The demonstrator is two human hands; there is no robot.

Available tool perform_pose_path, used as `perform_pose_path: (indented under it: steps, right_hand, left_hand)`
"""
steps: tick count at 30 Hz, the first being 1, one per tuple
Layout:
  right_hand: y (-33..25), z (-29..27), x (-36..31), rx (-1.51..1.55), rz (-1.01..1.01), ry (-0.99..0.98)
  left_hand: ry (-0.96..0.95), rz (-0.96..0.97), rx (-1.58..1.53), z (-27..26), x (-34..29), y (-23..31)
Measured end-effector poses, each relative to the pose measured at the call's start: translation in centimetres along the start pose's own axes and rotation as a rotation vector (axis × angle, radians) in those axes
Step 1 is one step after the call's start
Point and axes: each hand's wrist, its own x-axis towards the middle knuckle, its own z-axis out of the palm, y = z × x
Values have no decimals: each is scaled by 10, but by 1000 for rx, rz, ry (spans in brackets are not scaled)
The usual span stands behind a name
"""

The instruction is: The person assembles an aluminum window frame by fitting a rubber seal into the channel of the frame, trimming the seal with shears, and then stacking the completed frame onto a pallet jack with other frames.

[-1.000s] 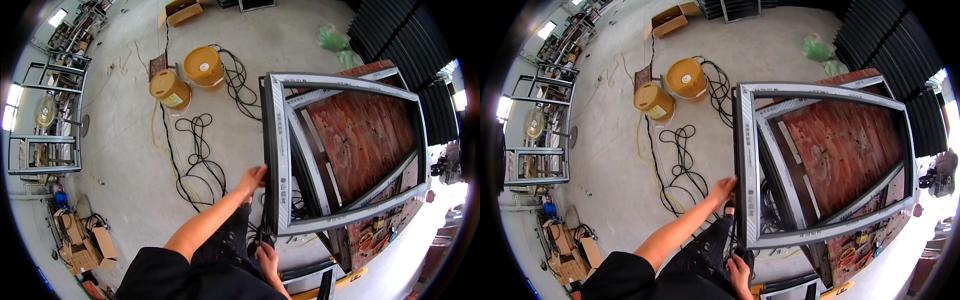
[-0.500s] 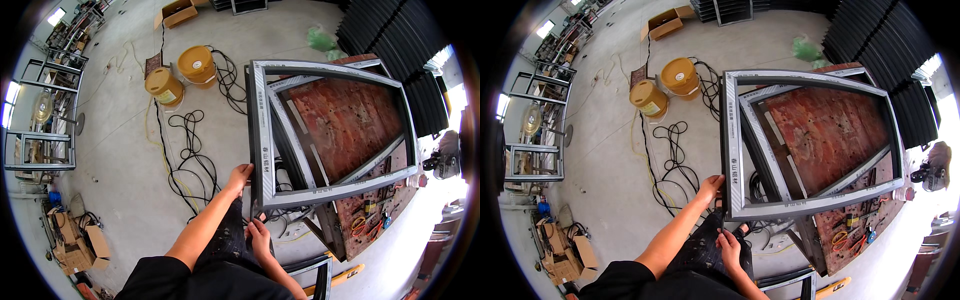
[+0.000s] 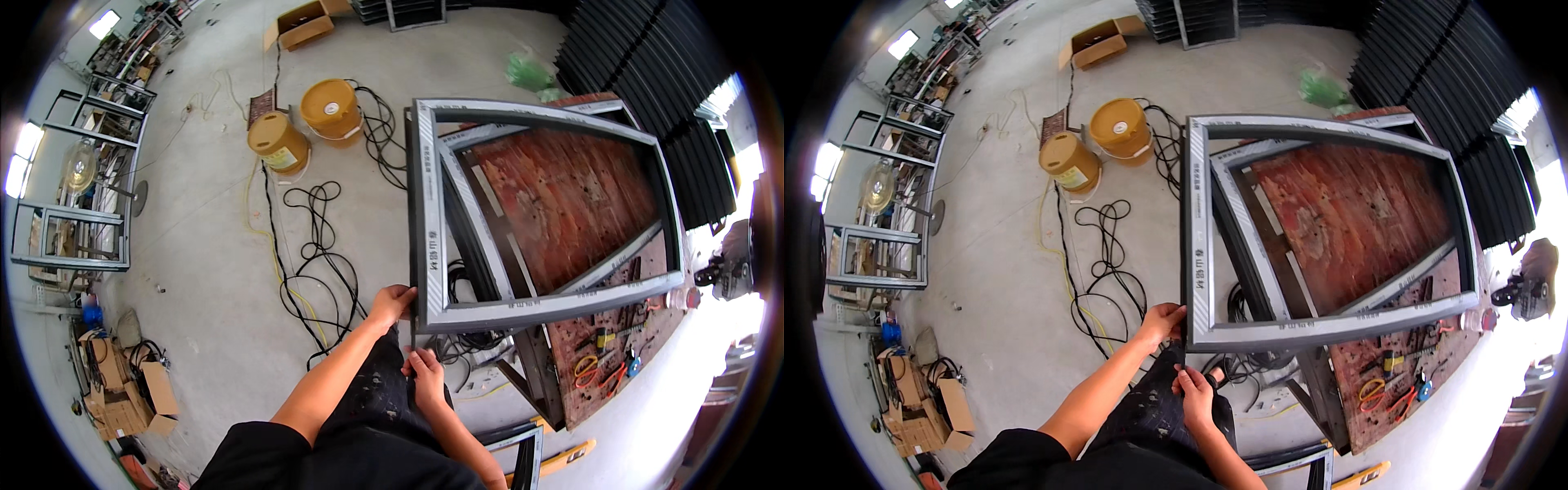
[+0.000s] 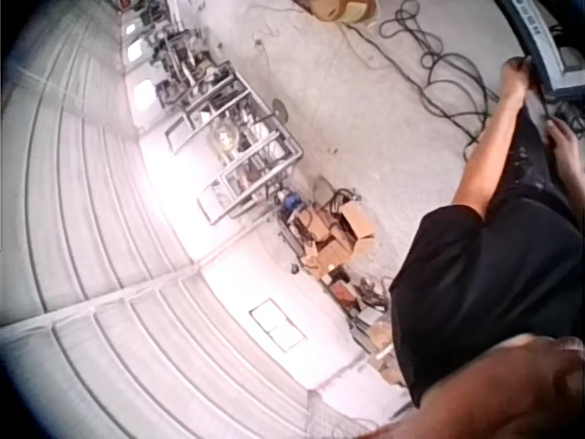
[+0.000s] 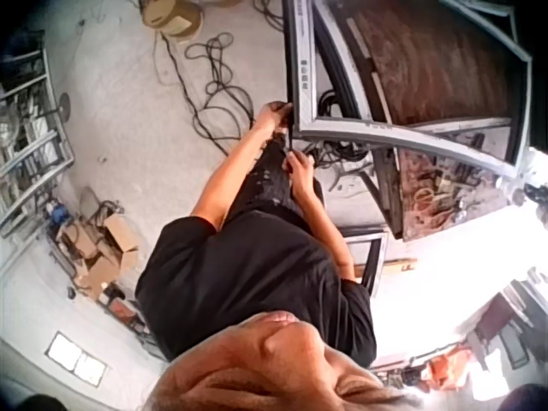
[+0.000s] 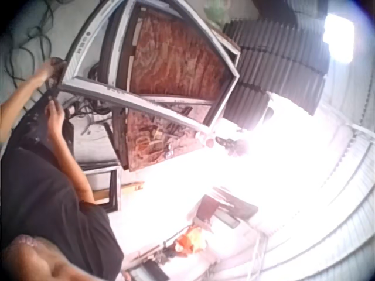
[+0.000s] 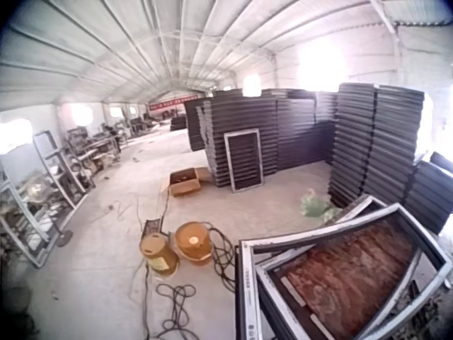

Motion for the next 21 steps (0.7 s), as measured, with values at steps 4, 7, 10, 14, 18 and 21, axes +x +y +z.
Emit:
perform_pose_path:
  steps: [4,7,10,14,18,21]
  right_hand:
    - [18,-9,3,61,10,-25]
    - [19,-8,-2,17,28,-21]
    - [31,-4,-6,53,-25,49]
    - [38,-13,-10,-11,-121,60]
    - [34,-19,-8,17,-67,9]
    - [36,-10,-9,70,-7,-12]
  left_hand:
    - [78,43,79,-5,53,41]
    - [169,113,7,0,94,87]
    - [149,129,-75,1,102,101]
    - [23,163,36,-9,56,52]
    - [-95,11,-60,4,-15,-5]
    - [-22,42,-26,1,-17,-15]
